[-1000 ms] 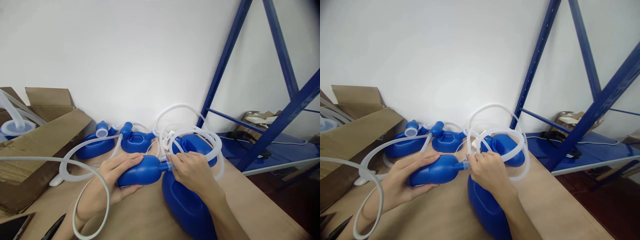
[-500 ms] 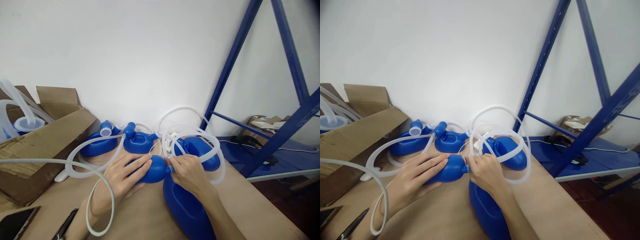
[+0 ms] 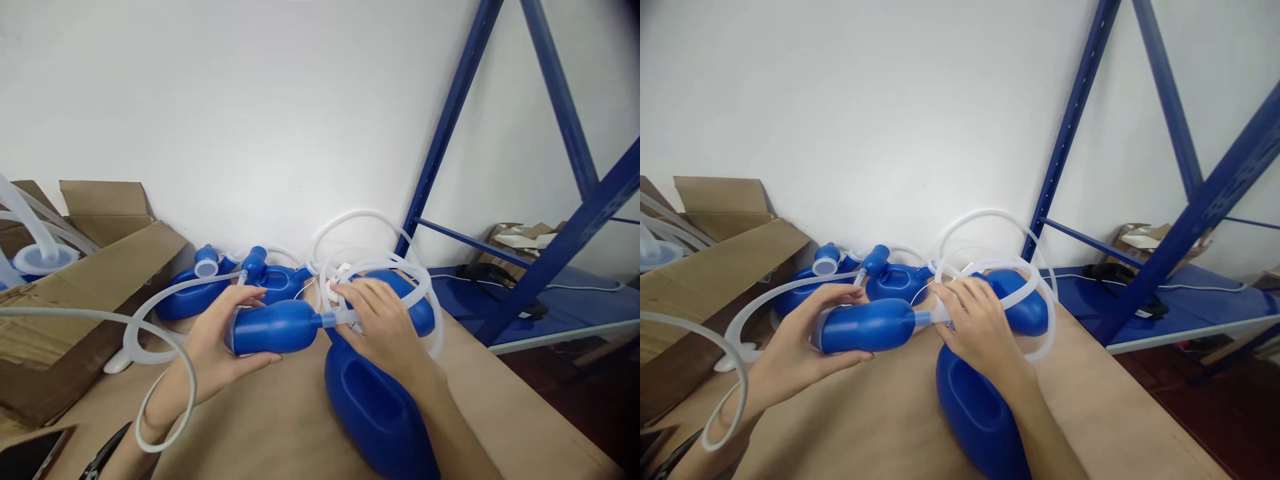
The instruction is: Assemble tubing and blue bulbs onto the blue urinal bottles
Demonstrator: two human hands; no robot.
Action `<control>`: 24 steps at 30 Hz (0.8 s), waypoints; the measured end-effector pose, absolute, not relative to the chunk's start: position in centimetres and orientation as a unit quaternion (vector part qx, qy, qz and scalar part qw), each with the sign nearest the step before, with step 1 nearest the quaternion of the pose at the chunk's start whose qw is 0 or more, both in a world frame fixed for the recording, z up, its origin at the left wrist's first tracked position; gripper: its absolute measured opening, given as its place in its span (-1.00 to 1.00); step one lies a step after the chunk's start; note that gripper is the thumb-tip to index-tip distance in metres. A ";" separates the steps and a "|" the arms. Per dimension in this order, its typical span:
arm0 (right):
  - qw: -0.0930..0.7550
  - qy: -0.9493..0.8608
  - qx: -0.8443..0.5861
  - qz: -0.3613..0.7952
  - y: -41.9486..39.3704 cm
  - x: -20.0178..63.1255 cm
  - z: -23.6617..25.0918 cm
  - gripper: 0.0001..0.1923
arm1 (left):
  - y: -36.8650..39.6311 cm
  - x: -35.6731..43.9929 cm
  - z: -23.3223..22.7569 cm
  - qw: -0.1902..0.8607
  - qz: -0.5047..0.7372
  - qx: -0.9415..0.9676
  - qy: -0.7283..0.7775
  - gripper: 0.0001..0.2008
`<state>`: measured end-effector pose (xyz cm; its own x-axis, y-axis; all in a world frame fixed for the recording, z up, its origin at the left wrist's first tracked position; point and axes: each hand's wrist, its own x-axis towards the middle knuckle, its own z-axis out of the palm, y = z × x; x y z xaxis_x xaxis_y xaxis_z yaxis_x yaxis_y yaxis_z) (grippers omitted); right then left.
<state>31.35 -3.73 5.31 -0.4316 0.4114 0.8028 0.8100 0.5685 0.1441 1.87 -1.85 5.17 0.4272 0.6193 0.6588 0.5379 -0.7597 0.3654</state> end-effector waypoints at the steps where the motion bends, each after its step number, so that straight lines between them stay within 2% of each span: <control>1: 0.394 -0.802 -0.361 -0.267 -4.0 31.7 5.7 -0.70 | -1.7 1.6 5.3 0.063 0.420 0.829 0.364 -0.31; 2: 0.421 -0.803 -0.332 -0.262 -4.4 31.9 6.1 -0.68 | -1.6 1.4 5.4 0.071 0.429 0.814 0.386 -0.31; 5: 0.501 -0.810 -0.234 -0.196 -5.7 32.5 7.1 -0.90 | -1.3 0.9 5.6 0.092 0.455 0.768 0.441 -0.35; 6: 0.509 -0.813 -0.239 -0.153 -6.1 32.6 7.3 -0.89 | -1.3 0.9 5.7 0.101 0.462 0.757 0.451 -0.37; 11: 0.443 -0.741 -0.465 0.197 -5.8 32.1 6.6 -0.67 | -1.7 1.4 6.3 0.140 0.480 0.735 0.459 -0.44; 14: 0.461 -0.679 -0.453 0.349 -4.5 31.3 5.5 -0.50 | -2.0 1.5 6.3 0.135 0.462 0.758 0.441 -0.47; 20: 0.539 -0.622 -0.363 0.438 -3.8 29.7 4.6 -0.54 | -2.2 1.6 6.1 0.090 0.444 0.786 0.420 -0.49; 24: 0.538 -0.625 -0.320 0.466 -3.7 29.5 4.4 -0.58 | -2.1 1.7 5.9 0.087 0.437 0.793 0.415 -0.48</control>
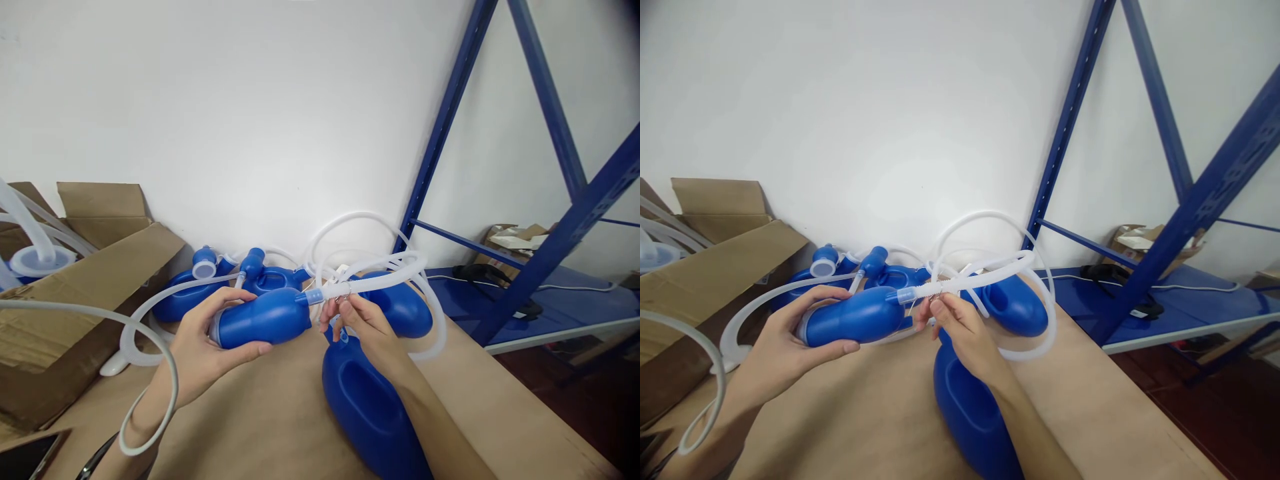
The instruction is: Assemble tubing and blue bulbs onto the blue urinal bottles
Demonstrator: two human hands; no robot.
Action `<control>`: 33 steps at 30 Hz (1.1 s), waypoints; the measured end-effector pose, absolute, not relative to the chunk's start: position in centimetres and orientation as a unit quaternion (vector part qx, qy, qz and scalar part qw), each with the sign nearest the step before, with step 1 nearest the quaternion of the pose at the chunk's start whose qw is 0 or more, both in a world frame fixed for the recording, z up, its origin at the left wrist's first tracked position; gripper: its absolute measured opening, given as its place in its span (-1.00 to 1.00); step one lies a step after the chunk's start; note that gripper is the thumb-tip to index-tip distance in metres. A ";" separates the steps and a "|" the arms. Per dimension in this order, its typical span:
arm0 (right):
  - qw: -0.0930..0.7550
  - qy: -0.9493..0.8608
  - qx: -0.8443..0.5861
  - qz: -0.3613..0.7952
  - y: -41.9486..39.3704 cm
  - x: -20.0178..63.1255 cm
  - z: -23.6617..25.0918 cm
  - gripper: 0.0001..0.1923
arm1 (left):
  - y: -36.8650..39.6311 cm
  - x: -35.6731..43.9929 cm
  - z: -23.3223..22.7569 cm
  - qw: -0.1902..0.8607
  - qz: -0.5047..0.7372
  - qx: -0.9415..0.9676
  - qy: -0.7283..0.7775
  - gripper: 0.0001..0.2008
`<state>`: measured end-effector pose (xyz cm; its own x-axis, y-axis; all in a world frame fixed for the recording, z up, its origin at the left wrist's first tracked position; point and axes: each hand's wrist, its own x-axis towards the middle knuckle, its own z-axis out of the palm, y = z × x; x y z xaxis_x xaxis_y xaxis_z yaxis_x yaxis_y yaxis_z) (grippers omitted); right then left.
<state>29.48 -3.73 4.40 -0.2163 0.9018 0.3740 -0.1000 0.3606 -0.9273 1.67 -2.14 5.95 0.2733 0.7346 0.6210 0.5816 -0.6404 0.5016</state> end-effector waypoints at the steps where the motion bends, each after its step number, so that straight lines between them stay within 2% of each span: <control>1: 0.535 -0.628 -0.312 0.472 -3.7 29.4 4.3 -0.57 | -2.1 1.7 5.9 0.086 0.435 0.796 0.412 -0.47; 9: 0.500 -0.655 -0.341 0.452 -4.0 28.3 4.2 -0.49 | -2.0 2.1 5.6 0.082 0.415 0.815 0.396 -0.47; 17: 0.501 -0.641 -0.352 0.462 -4.0 28.3 4.4 -0.48 | -2.1 2.4 5.1 0.102 0.420 0.815 0.387 -0.47; 26: 0.470 -0.615 -0.361 0.520 -4.3 28.7 5.0 -0.44 | -1.8 2.1 4.7 0.032 0.434 0.838 0.330 -0.49; 33: 0.487 -0.612 -0.380 0.494 -4.4 28.2 4.6 -0.45 | -1.9 2.3 4.7 -0.001 0.430 0.840 0.332 -0.49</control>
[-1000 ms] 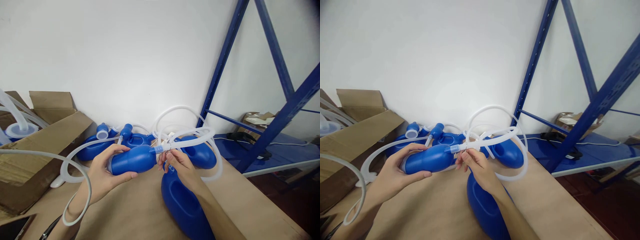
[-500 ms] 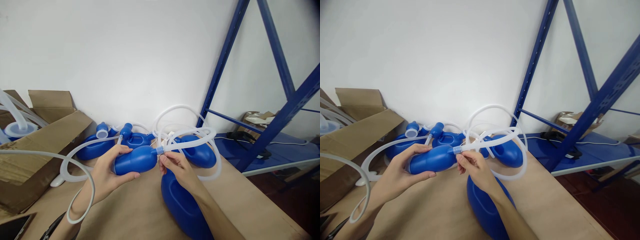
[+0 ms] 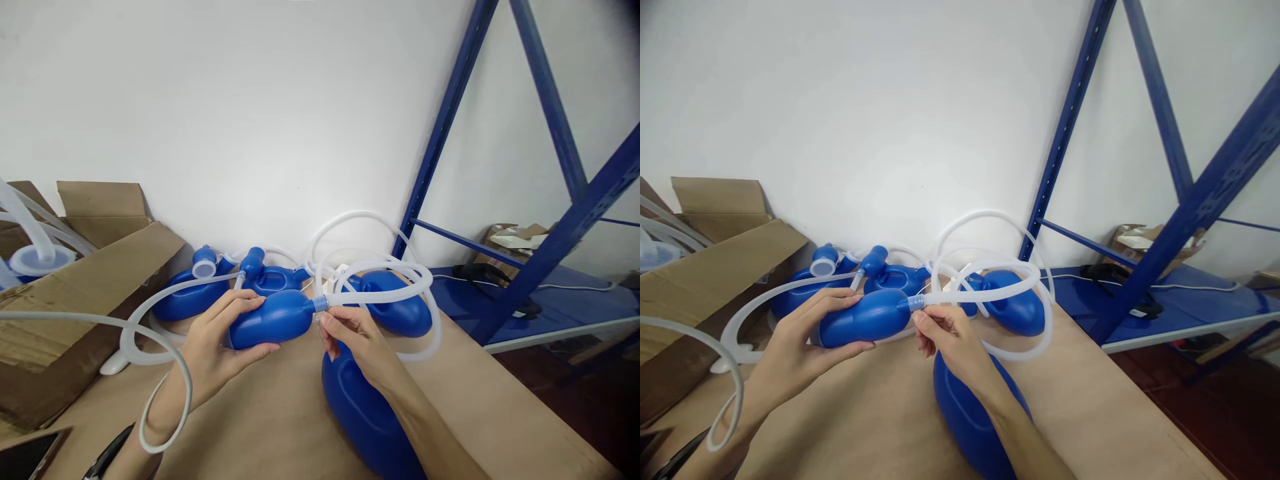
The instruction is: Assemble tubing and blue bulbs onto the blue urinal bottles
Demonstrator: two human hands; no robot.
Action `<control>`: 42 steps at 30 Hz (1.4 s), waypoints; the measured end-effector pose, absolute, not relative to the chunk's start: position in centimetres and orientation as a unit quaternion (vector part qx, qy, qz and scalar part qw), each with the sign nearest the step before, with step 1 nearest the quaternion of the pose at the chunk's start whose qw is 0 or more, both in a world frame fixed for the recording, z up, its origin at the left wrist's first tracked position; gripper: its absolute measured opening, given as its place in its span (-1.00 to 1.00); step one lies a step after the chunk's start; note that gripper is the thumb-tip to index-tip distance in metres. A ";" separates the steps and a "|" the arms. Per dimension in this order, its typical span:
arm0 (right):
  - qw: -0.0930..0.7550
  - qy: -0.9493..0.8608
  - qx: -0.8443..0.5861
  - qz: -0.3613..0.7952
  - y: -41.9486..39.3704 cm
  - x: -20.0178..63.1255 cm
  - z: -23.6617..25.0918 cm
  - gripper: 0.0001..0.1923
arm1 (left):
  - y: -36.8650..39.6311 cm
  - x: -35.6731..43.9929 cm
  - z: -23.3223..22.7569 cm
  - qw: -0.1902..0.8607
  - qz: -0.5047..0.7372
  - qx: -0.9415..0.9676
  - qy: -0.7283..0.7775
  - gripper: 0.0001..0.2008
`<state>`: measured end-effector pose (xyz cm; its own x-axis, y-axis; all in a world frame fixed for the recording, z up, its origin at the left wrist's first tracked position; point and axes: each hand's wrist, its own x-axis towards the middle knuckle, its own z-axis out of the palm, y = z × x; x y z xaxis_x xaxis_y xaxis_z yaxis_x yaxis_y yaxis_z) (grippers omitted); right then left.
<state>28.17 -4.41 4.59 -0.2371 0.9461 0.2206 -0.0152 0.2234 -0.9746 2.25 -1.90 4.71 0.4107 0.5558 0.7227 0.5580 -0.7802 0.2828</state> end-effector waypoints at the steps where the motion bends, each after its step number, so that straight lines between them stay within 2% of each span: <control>1: 0.490 -0.618 -0.384 0.480 -4.4 28.1 4.5 -0.45 | -1.9 2.3 4.7 -0.008 -0.433 -0.837 -0.335 -0.48; 7: 0.506 -0.665 -0.408 0.366 -4.3 27.9 3.9 -0.49 | -2.0 2.2 4.8 -0.092 -0.423 -0.815 -0.385 -0.47; 12: 0.493 -0.653 -0.373 0.437 -3.9 28.1 3.7 -0.46 | -2.0 2.4 4.8 -0.090 -0.431 -0.813 -0.381 -0.48; 19: 0.452 -0.663 -0.396 0.446 -3.9 28.7 4.3 -0.48 | -2.0 2.5 4.9 -0.054 -0.434 -0.818 -0.373 -0.49; 22: 0.404 -0.710 -0.399 0.417 -4.4 29.9 5.4 -0.57 | -2.0 2.4 5.1 -0.065 -0.430 -0.812 -0.389 -0.48; 26: 0.297 -0.782 -0.448 0.316 -5.6 32.8 7.1 -0.72 | -1.9 2.2 5.1 -0.101 -0.484 -0.756 -0.429 -0.42; 28: 0.228 -0.800 -0.484 0.271 -6.3 34.5 7.5 -0.67 | -1.7 2.1 5.1 -0.123 -0.495 -0.737 -0.445 -0.39; 31: 0.111 -0.786 -0.552 0.255 -7.1 36.6 7.0 -0.47 | -1.6 2.2 5.2 -0.129 -0.455 -0.748 -0.466 -0.41; 34: 0.049 -0.751 -0.612 0.242 -7.9 37.6 4.9 -0.36 | -1.6 2.8 5.1 -0.131 -0.391 -0.786 -0.461 -0.42; 36: 0.040 -0.733 -0.645 0.212 -8.6 37.8 2.8 -0.34 | -1.8 3.6 4.8 -0.152 -0.348 -0.800 -0.465 -0.42; 38: 0.066 -0.716 -0.671 0.180 -9.3 37.7 0.6 -0.35 | -2.0 4.6 4.2 -0.184 -0.317 -0.802 -0.471 -0.43; 42: 0.211 -0.690 -0.677 0.148 -10.5 36.8 -3.4 -0.47 | -2.8 6.9 2.7 -0.236 -0.273 -0.805 -0.470 -0.45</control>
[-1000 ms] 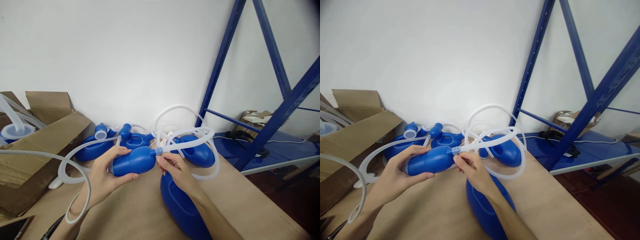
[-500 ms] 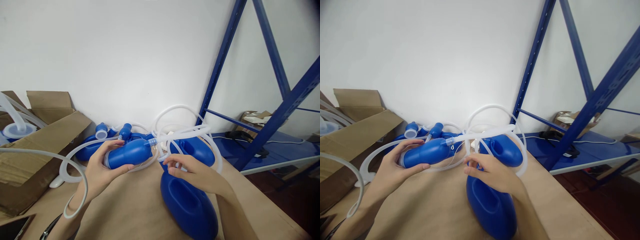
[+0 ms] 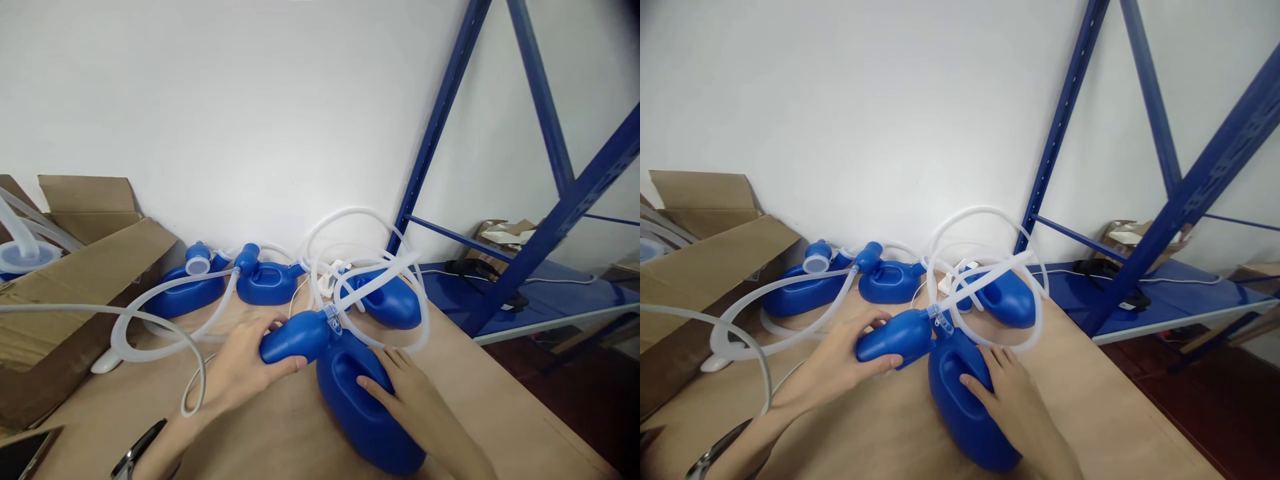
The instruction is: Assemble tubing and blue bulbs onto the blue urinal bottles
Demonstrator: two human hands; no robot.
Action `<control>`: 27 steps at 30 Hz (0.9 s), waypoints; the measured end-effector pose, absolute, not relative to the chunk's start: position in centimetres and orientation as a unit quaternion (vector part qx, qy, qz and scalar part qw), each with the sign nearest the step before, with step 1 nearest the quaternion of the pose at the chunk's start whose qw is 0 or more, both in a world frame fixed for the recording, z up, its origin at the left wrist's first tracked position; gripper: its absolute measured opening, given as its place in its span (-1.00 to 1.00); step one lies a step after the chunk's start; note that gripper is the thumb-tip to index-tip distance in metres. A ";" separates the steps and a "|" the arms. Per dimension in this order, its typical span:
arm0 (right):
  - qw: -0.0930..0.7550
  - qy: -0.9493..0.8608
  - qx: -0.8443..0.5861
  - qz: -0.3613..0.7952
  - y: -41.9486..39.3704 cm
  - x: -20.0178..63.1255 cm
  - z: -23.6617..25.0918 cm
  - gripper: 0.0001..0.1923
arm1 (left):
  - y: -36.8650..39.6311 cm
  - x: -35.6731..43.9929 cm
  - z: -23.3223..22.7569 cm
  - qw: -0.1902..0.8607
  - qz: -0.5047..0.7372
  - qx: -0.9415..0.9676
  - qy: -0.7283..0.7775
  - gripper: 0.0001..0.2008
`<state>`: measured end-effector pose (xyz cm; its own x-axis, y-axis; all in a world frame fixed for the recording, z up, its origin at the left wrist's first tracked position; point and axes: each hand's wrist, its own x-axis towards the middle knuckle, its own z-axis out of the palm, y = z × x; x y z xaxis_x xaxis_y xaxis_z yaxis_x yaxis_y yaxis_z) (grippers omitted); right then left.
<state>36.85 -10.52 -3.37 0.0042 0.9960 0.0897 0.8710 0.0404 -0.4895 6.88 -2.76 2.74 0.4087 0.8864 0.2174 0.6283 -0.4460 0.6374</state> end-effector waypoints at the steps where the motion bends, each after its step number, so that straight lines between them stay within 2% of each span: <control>1: 0.247 -0.678 -0.676 0.147 -10.7 36.5 -4.2 -0.50 | -3.0 7.4 2.3 0.245 0.262 0.803 0.475 -0.46; 4: 0.332 -0.641 -0.675 0.151 -11.1 35.5 -6.2 -0.53 | -3.8 8.9 1.2 0.270 0.239 0.796 0.486 -0.47; 6: 0.361 -0.630 -0.671 0.152 -11.3 34.8 -7.0 -0.54 | -4.3 9.7 0.5 0.290 0.236 0.799 0.470 -0.49; 13: 0.395 -0.660 -0.634 0.081 -12.7 32.9 -8.4 -0.62 | -5.3 11.3 -0.6 0.287 0.268 0.788 0.475 -0.51; 17: 0.403 -0.672 -0.619 0.043 -13.7 31.9 -9.6 -0.50 | -5.3 12.7 -1.0 0.291 0.309 0.766 0.482 -0.50; 20: 0.410 -0.661 -0.626 0.052 -14.2 31.8 -10.1 -0.48 | -5.4 13.5 -1.3 0.324 0.350 0.759 0.442 -0.45; 24: 0.439 -0.616 -0.651 0.061 -15.5 33.2 -9.7 -0.49 | -5.8 12.8 -1.5 0.395 0.359 0.765 0.361 -0.27; 27: 0.466 -0.549 -0.693 0.032 -17.7 36.0 -9.1 -0.52 | -5.8 11.3 -1.5 0.425 0.349 0.767 0.330 -0.35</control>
<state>36.01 -17.68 -9.09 0.3957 0.7904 0.4677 0.7313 0.0369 -0.6810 11.31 -5.82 -1.51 0.5386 0.8034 0.2539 0.2099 -0.4198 0.8830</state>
